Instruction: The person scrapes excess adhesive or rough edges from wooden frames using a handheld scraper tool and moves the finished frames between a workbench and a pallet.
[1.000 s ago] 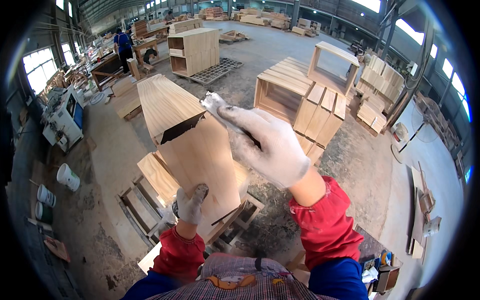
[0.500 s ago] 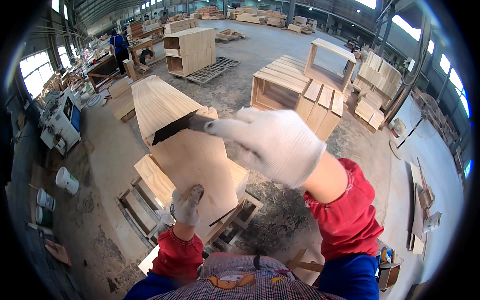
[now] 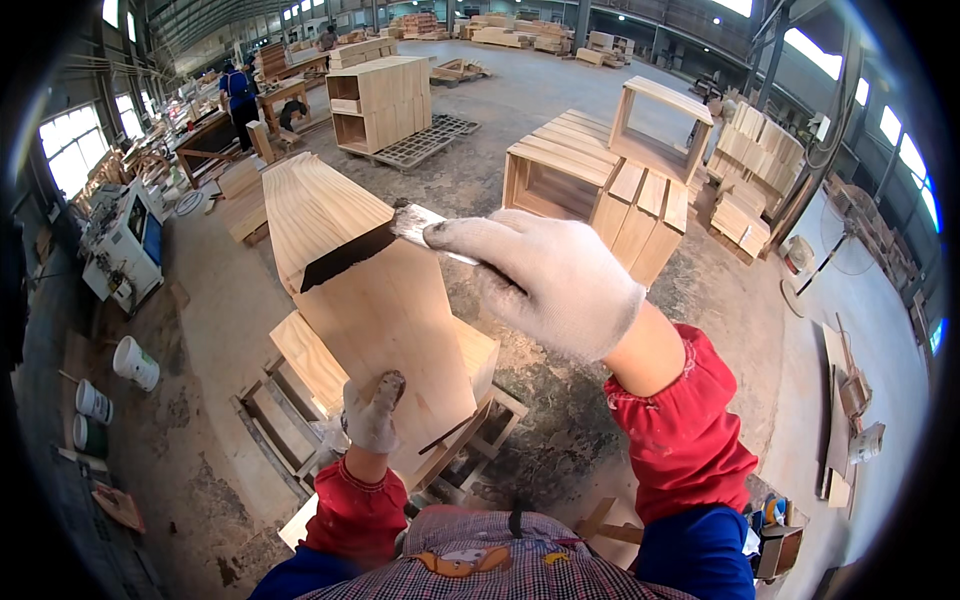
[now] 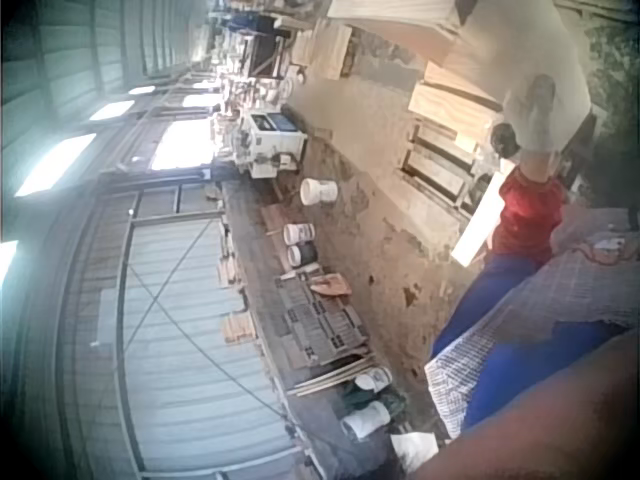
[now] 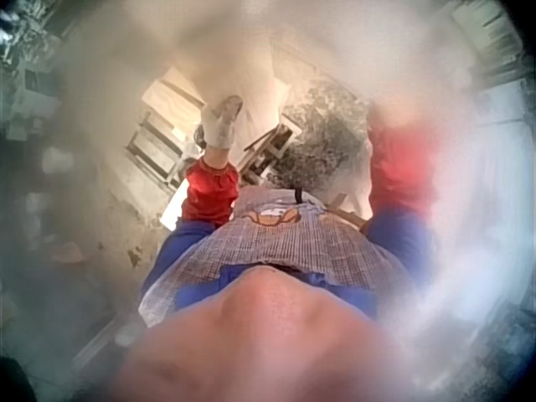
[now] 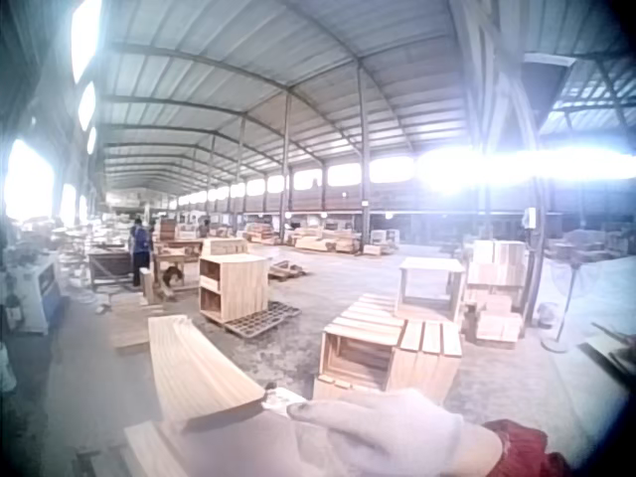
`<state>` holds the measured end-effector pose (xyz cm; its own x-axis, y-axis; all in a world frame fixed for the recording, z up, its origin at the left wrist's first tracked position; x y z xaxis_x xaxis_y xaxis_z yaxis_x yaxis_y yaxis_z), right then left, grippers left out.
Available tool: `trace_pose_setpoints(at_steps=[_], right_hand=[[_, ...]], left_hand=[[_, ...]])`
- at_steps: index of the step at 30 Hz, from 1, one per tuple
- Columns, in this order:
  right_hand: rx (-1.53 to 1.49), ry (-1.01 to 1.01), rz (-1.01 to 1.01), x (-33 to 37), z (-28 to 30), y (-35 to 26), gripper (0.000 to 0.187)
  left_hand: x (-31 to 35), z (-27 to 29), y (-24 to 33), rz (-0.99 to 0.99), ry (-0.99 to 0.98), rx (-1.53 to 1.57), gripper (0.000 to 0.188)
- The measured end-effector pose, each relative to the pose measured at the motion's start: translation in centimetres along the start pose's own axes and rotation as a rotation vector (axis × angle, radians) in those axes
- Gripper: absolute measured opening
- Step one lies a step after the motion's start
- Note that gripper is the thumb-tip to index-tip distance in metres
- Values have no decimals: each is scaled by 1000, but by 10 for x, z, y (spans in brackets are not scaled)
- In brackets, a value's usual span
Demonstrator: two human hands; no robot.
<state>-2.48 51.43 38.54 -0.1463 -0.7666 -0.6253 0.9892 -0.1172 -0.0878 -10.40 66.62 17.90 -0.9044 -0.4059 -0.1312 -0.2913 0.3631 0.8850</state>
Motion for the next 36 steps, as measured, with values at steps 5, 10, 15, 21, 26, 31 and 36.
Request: trace_pose_setpoints(at_steps=[5,10,15,21,26,31,36], right_hand=[[66,-31,-47,5,9,1,38],[100,-219,-111,-5,-2,-23,39],[168,-86,-84,2,19,0,36],[143,-160,-164,4,-5,-27,37],[243,-122,-194,11,5,-19,37],[109,-74,-167,3,-4,-38,37],[73,-115,-169,6,-11,-51,45]], left_hand=[[3,-13,12,42,35,79,11],[5,-5,6,39,26,91,10],[4,-8,6,40,5,68,9],[4,1,-1,-45,5,-44,12],[1,6,-3,-164,-24,-344,15],[-1,6,-11,4,-13,-57,17],[-1,-2,-5,36,-11,-39,18]])
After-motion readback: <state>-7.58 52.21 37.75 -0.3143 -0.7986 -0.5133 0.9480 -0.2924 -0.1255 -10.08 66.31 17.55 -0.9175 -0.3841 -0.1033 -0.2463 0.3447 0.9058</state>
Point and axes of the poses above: each hand's wrist, its own x-axis away from the middle knuckle, its own z-axis out of the back of the hand, y = z × x, the point moved 7 cm from there along -x, towards the middle knuckle, and after that the axes turned 5 degrees about z, right-handed, at the moved point
